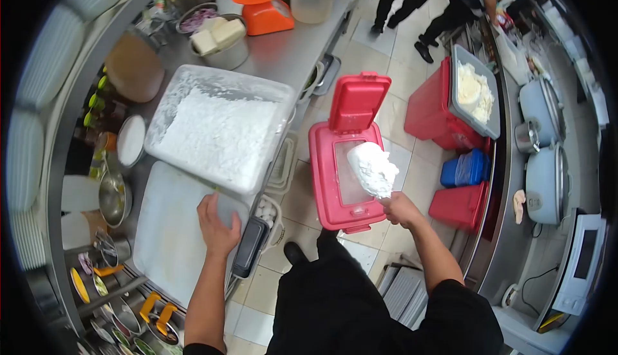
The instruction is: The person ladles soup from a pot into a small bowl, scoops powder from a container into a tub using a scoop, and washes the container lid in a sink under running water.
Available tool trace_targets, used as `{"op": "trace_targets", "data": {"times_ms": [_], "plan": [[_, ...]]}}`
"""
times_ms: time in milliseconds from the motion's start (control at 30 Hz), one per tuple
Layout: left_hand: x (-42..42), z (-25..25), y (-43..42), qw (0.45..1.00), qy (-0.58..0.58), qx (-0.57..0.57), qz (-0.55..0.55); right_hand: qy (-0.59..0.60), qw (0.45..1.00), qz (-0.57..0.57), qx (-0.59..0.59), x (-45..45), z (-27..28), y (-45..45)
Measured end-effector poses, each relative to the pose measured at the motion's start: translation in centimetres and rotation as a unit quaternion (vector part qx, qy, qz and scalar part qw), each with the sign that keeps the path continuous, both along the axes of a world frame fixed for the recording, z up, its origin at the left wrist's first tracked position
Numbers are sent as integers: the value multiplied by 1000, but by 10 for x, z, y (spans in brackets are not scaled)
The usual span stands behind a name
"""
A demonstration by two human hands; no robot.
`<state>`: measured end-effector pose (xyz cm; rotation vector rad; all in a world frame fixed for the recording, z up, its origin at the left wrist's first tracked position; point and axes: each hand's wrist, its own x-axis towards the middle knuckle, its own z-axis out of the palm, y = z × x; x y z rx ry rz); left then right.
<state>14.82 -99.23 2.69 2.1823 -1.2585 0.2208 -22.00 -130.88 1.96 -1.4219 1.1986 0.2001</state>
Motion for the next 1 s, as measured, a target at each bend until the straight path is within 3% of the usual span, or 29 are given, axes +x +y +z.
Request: {"op": "trace_targets", "data": {"times_ms": [67, 100, 133, 333, 400, 433, 500, 533, 633, 733, 800, 833, 900, 967, 1000], "plan": [[0, 1, -1, 1000, 0, -30, 6, 20, 995, -69, 65, 21, 67, 5], [0, 2, -1, 993, 103, -53, 18, 11, 995, -71, 76, 26, 87, 5], [2, -2, -4, 992, 110, -57, 23, 0, 993, -72, 89, 30, 104, 2], [1, 13, -42, 987, 116, -111, 24, 15, 998, 13, 58, 96, 199, 0], [2, 7, -44, 990, 86, -109, 32, 88, 988, 119, -34, 134, 236, 11], [0, 10, -45, 989, 81, -118, 35, 62, 992, 110, -15, 150, 243, 15], [-2, 7, -40, 991, 88, -101, 30, -26, 963, 258, -67, 168, 203, -10], [-4, 4, -36, 992, 100, -80, 19, -16, 983, 181, -19, 191, 215, 2], [-7, -2, -28, 993, 102, -56, 1, -63, 982, 173, 42, 242, 171, -3], [-7, -6, -31, 995, 92, -44, 2, -17, 981, 194, -5, 299, 152, 12], [-7, -5, -31, 996, 83, -42, 8, 25, 930, 330, -158, 330, 143, 22], [-8, -3, -30, 996, 75, -38, 8, 22, 930, 332, -156, 338, 126, 22], [-8, -1, -29, 997, 68, -33, 9, -35, 780, 387, -491, 354, 90, 24], [-7, -4, -30, 996, 88, -33, 0, -19, 784, 342, -518, 363, 71, 38], [-7, -2, -30, 995, 89, -35, 2, -19, 756, 318, -572, 364, 67, 48]]}}
